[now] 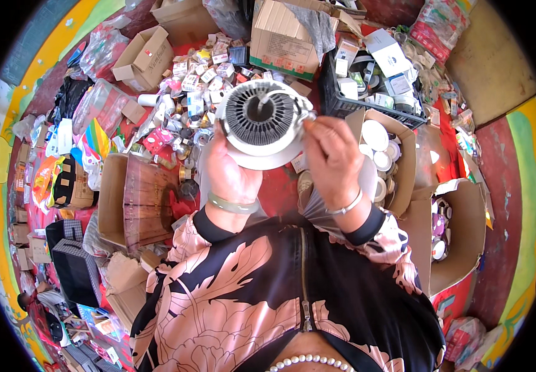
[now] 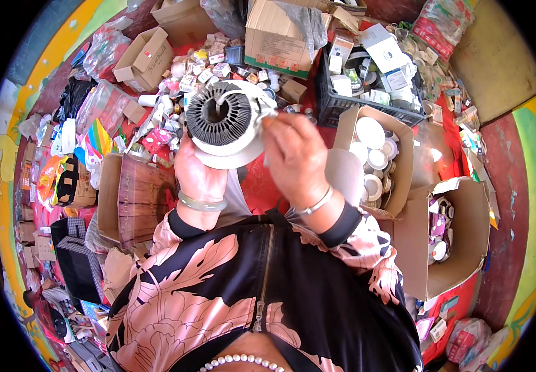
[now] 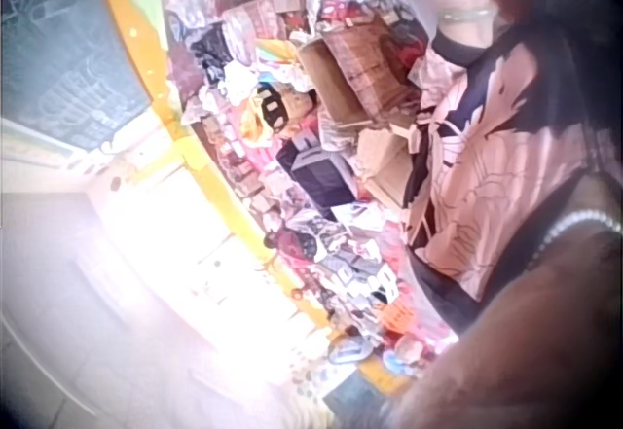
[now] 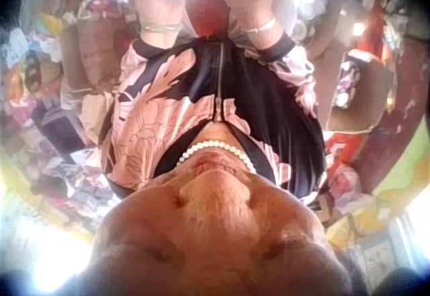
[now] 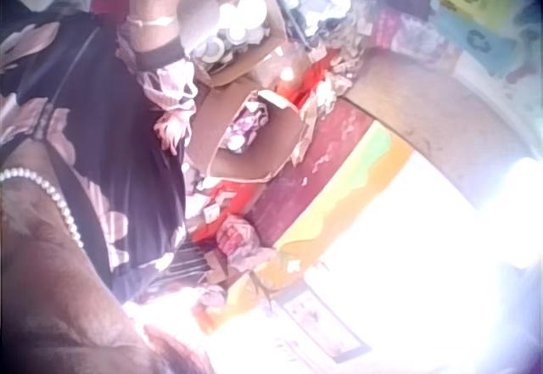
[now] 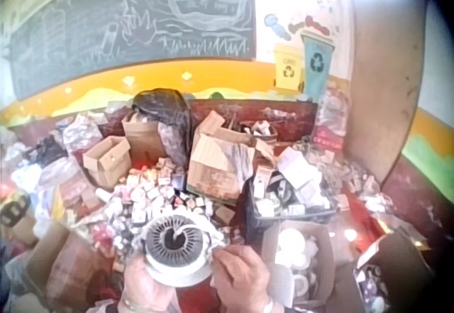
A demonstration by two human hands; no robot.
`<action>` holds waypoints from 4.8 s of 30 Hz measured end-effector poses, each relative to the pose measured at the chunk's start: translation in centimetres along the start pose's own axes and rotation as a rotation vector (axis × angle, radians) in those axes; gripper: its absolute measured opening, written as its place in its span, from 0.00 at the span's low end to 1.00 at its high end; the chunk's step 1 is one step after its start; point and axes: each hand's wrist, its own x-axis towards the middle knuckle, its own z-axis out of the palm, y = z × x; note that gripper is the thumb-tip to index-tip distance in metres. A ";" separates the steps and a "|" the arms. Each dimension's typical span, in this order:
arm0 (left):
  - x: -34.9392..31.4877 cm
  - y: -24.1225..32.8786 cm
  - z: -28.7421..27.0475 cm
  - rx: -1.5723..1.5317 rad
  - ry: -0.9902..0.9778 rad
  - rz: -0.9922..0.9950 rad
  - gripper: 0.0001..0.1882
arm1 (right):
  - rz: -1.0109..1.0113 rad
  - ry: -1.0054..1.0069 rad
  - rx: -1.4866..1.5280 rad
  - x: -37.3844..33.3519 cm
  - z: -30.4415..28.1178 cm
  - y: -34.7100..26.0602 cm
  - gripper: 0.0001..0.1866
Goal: The person sits on a cluttered floor and wipes a white circular electronic device with a cloth. They clean the front grill, the back, and the edges of the device, turning it over to access different surfaces.
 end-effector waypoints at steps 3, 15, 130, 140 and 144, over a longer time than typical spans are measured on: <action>-0.2 -0.3 0.1 0.008 0.038 -0.018 0.19 | -0.032 0.036 0.030 0.2 0.0 0.0 0.13; 0.3 -0.1 0.9 0.073 0.031 0.032 0.21 | -0.006 -0.042 0.005 2.8 0.7 0.2 0.10; -0.5 -2.7 -1.9 -0.591 -0.248 -0.689 0.44 | -0.455 -0.249 -0.179 -1.9 -1.9 -1.0 0.18; -0.9 -2.2 -4.7 -0.061 -0.273 -0.345 0.26 | -0.196 -0.761 -0.001 0.0 -0.6 -2.3 0.36; 0.2 -2.6 -7.1 -0.449 -0.310 -0.526 0.27 | -0.055 -0.722 -0.197 0.6 -0.3 0.8 0.34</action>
